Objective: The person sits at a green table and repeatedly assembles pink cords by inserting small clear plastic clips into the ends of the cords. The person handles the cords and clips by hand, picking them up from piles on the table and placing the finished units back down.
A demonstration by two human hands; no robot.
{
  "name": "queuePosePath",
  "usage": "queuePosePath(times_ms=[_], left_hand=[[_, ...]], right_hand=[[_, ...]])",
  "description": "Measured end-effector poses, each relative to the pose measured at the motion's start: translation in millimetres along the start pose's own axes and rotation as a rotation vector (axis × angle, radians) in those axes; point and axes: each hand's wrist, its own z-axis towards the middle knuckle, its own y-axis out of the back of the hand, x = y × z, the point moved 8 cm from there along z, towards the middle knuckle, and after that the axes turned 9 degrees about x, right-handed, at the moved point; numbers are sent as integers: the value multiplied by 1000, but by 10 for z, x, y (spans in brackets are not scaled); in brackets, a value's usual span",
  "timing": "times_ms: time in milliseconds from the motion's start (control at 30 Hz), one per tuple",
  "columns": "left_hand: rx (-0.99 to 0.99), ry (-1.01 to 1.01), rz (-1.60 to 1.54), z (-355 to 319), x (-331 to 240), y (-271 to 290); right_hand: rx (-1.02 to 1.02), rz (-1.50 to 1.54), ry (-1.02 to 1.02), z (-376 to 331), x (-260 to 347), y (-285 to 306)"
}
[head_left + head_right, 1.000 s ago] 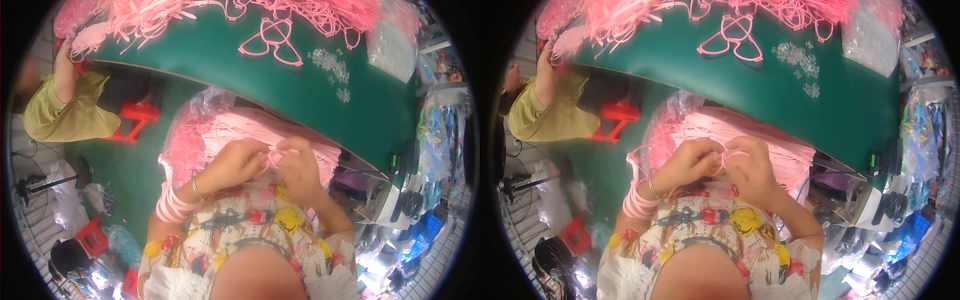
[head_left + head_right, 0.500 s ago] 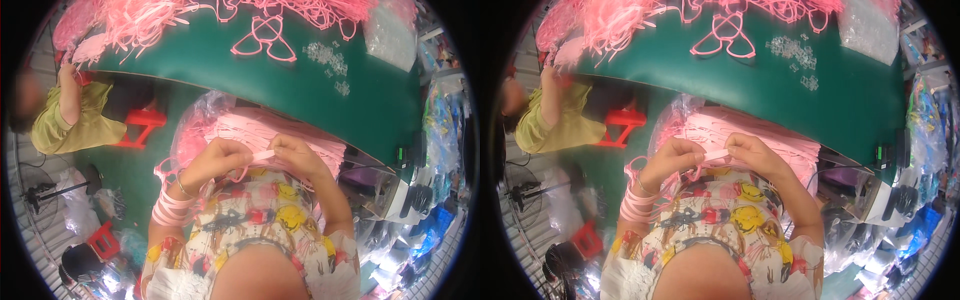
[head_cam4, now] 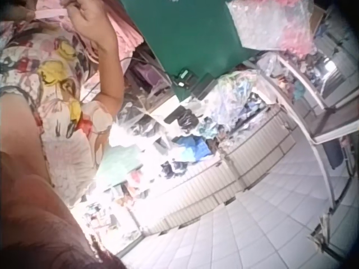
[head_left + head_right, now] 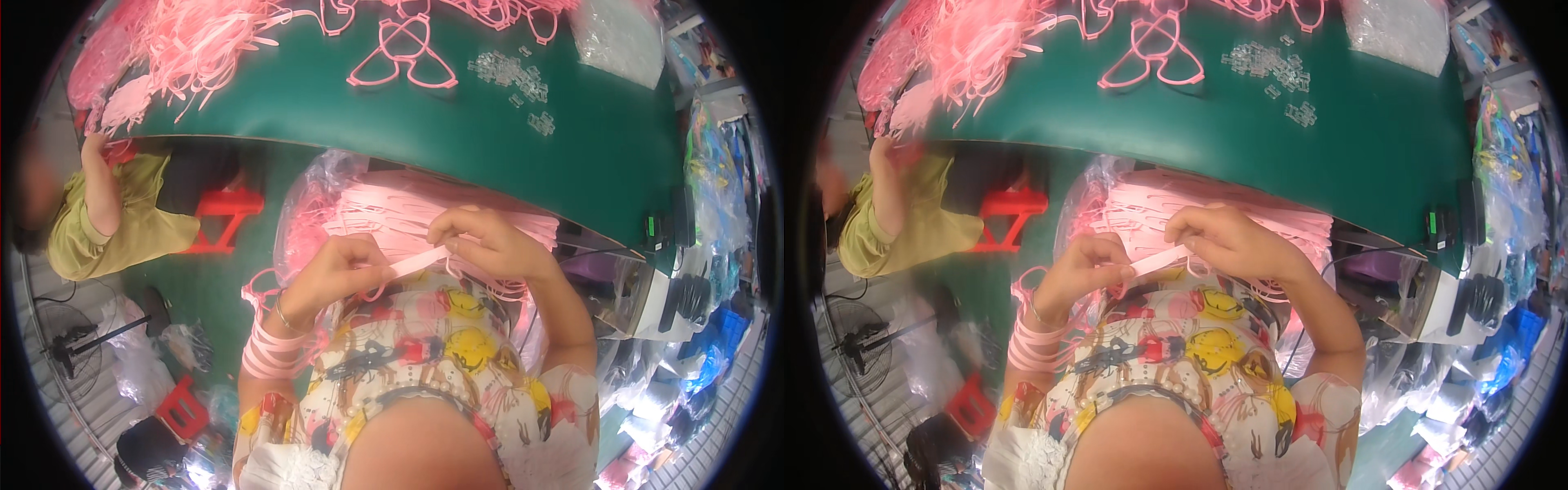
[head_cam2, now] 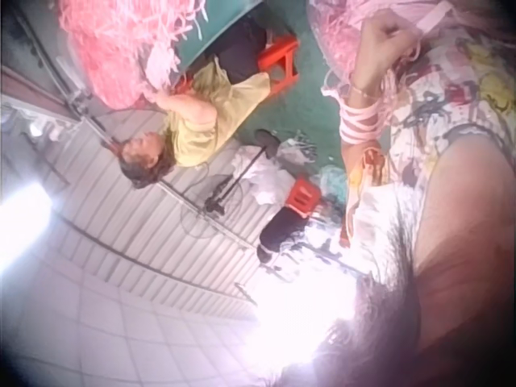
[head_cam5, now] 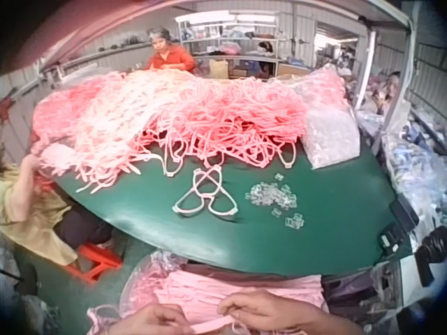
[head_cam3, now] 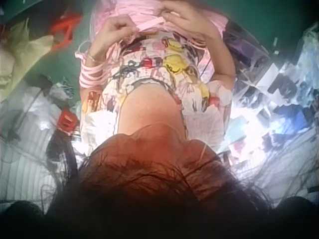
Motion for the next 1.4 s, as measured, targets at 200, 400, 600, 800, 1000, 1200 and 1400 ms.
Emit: queuePosePath(times_ms=[200,400,600,800,1000,1200,1400], left_hand=[[-27,-8,-50,8,20,-12],[-68,-9,-145,11,22,-63],[-57,36,-128,5,27,-89],[52,-66,-160,16,-37,-172],[101,-159,-162,121,-103,-213],[102,-157,-101,200,-154,-305],[99,-298,36,223,-268,-353]], right_hand=[[43,-5,-31,0,12,-9],[54,-36,-39,9,28,8],[-7,-107,-26,22,48,-18],[-21,-191,-60,27,-65,-91],[-108,-418,29,-37,79,85],[-832,-1121,-303,-176,71,1401],[-750,-1373,-366,23,-217,1565]])
